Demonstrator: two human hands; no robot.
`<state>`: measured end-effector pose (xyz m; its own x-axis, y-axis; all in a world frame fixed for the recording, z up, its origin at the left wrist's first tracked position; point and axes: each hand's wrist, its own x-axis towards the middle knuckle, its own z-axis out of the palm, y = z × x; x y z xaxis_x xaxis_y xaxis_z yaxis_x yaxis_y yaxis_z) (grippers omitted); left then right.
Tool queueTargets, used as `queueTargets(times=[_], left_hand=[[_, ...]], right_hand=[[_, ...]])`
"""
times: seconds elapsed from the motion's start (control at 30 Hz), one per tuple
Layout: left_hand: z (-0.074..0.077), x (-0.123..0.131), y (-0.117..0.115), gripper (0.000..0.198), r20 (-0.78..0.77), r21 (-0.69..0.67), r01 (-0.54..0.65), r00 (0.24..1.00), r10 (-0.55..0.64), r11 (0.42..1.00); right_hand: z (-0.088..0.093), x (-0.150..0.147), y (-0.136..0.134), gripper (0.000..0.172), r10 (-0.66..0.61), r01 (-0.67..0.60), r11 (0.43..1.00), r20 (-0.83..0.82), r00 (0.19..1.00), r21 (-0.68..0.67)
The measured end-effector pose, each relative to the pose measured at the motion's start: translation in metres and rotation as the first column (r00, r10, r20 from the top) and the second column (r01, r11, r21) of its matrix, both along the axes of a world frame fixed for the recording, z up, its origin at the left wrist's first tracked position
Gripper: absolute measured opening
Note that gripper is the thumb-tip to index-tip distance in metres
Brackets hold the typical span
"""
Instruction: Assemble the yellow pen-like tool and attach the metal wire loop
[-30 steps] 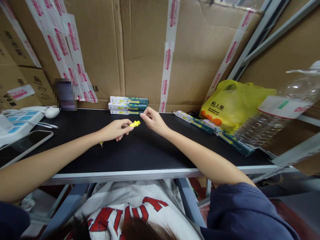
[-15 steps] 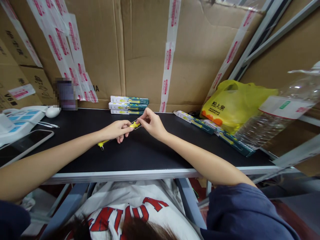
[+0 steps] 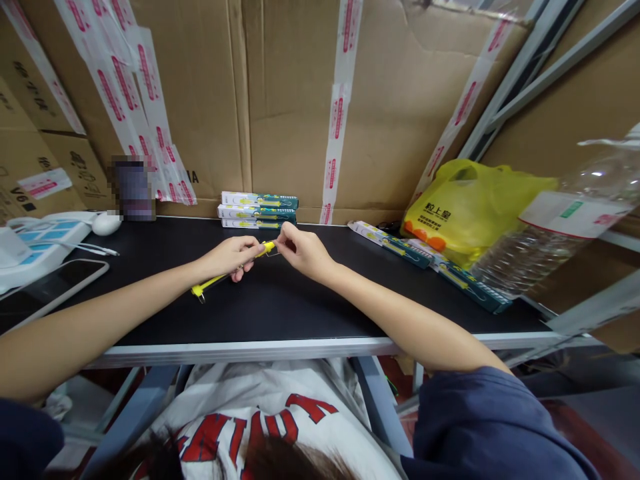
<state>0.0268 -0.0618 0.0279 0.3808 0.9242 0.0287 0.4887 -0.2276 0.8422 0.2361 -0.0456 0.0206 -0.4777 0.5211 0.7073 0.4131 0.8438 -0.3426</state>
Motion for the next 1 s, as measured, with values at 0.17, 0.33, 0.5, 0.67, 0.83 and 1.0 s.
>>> queueTargets(times=[0.17,0.33,0.5,0.67,0.83,1.0], left_hand=[[0.002,0.0,-0.003,0.026,0.053,0.09,0.004,0.999,-0.009,0.996],[0.007,0.004,-0.01,0.022,0.12,0.123,0.001,0.993,-0.016,0.992],[0.006,0.005,-0.008,0.022,0.201,0.134,0.02,0.979,-0.047,0.991],[-0.001,0.006,0.0,0.029,0.315,0.023,0.057,0.947,-0.062,0.998],[-0.003,0.01,0.0,0.031,0.393,-0.179,0.05,0.919,0.024,0.983],[-0.003,0.013,-0.002,0.03,0.445,-0.277,0.072,0.893,0.061,0.958]], right_hand=[[-0.006,-0.011,-0.005,0.025,0.124,-0.148,0.981,-0.181,0.976,-0.128],[-0.011,-0.02,-0.006,0.037,0.128,-0.232,0.94,-0.373,0.919,-0.252],[-0.016,-0.022,-0.004,0.041,0.091,-0.279,0.86,-0.409,0.908,-0.427],[-0.018,-0.026,-0.002,0.043,0.152,-0.382,0.802,-0.462,0.874,-0.46],[-0.019,-0.025,0.006,0.044,0.183,-0.418,0.771,-0.461,0.868,-0.481],[-0.019,-0.024,0.012,0.048,0.185,-0.455,0.707,-0.478,0.858,-0.542]])
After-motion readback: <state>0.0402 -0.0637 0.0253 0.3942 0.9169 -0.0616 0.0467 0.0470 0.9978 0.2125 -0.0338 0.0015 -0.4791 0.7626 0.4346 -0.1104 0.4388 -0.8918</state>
